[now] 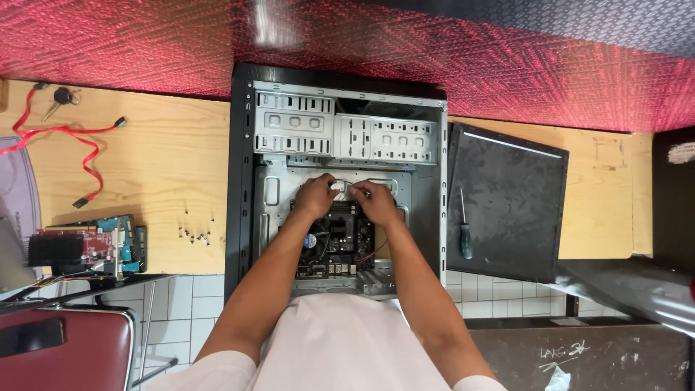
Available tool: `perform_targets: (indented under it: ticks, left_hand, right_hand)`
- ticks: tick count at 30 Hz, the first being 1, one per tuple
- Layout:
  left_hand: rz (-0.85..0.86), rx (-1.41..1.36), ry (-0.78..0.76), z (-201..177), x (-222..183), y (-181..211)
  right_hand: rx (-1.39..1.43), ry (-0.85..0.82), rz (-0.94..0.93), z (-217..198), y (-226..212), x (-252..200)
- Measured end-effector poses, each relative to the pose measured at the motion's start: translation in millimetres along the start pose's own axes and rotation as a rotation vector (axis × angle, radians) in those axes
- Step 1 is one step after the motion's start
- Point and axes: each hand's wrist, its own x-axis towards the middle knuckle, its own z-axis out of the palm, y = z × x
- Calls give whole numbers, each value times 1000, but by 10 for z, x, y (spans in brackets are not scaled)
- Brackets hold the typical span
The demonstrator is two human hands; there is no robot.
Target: Connecting power supply cables to the motherboard and internal components of a desktop computer
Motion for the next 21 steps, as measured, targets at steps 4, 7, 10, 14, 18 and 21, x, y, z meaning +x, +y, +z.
perform_targets:
  ticks: [4, 7, 10, 14, 18, 21]
  left_hand:
    - [-51, 40, 41, -64, -147, 157]
    - [-77, 34, 60, -78, -143, 151]
    - [-50, 62, 74, -22, -42, 24]
    - [-24, 139, 69, 117, 94, -195]
    - [24, 130, 145, 44, 15, -148]
    - [61, 13, 193, 72, 100, -194]
  right_hand:
    - [-11, 48, 17, 40, 42, 12]
    - [8, 63, 26, 46, 5, -11]
    - [29, 77, 15, 74, 35, 7]
    - [-9, 78, -14, 58, -54, -40]
    - [11, 97, -23, 39, -141, -98]
    - [11, 105, -16, 10, -229, -153]
